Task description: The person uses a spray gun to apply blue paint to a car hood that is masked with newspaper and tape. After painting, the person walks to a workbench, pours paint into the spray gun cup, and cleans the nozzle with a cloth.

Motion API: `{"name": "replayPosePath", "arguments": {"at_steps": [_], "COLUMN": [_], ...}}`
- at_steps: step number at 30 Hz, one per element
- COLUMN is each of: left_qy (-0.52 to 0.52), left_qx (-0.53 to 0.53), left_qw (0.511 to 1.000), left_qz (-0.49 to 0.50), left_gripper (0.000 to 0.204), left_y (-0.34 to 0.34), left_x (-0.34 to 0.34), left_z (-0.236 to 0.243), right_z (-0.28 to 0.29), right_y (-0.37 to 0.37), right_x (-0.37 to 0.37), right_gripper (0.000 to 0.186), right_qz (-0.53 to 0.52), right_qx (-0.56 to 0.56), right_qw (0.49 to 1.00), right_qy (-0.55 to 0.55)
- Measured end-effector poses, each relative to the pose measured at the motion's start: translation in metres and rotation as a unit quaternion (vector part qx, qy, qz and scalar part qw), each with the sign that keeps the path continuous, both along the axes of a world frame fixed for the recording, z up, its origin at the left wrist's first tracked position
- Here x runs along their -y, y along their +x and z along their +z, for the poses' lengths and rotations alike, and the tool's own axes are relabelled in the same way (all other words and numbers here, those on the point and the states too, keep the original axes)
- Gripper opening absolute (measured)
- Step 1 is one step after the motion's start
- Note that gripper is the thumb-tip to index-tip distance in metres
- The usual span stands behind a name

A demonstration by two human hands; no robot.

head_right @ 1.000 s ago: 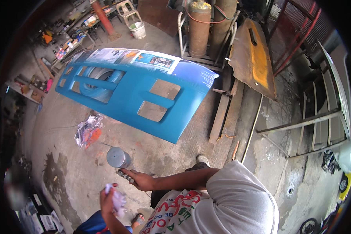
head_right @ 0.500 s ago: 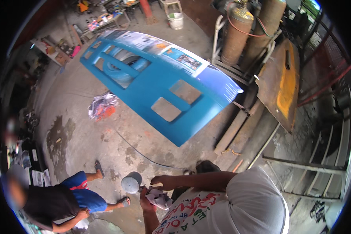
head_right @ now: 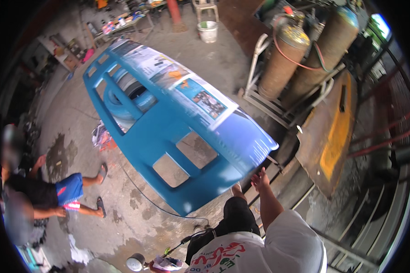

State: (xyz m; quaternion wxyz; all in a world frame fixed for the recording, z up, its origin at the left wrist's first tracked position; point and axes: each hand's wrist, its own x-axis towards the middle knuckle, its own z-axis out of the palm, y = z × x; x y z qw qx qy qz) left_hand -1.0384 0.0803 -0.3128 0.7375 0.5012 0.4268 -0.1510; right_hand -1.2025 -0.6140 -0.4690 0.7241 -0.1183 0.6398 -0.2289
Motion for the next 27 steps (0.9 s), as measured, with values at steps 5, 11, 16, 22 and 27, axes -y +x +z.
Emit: {"name": "replayPosePath", "arguments": {"at_steps": [5, 11, 16, 22, 27], "left_qy": [0.006, -0.026, -0.038, -0.029, -0.017], "left_qx": [-0.001, 0.02, 0.023, 0.007, 0.001], "left_qw": [0.994, 0.987, 0.982, 0.98, 0.976], "left_qz": [0.105, 0.158, 0.185, 0.196, 0.216], "left_gripper": [0.042, 0.042, 0.041, 0.043, 0.043], "left_y": [-0.046, -0.08, -0.099, -0.114, -0.134], "left_x": [0.047, 0.082, 0.082, 0.058, 0.051], "left_z": [0.022, 0.015, 0.001, 0.01, 0.011], "right_z": [-0.004, 0.011, 0.021, 0.024, 0.022], "right_y": [0.046, 0.041, 0.043, 0.051, 0.045], "right_x": [0.032, 0.044, 0.027, 0.016, 0.013], "right_gripper": [0.105, 0.11, 0.105, 0.101, 0.098], "right_qz": [0.01, -0.046, -0.061, -0.072, -0.052], "right_qx": [0.145, 0.213, 0.247, 0.274, 0.274], "right_qw": [0.989, 0.974, 0.964, 0.955, 0.958], "right_qy": [0.017, 0.065, 0.074, 0.089, 0.072]}}
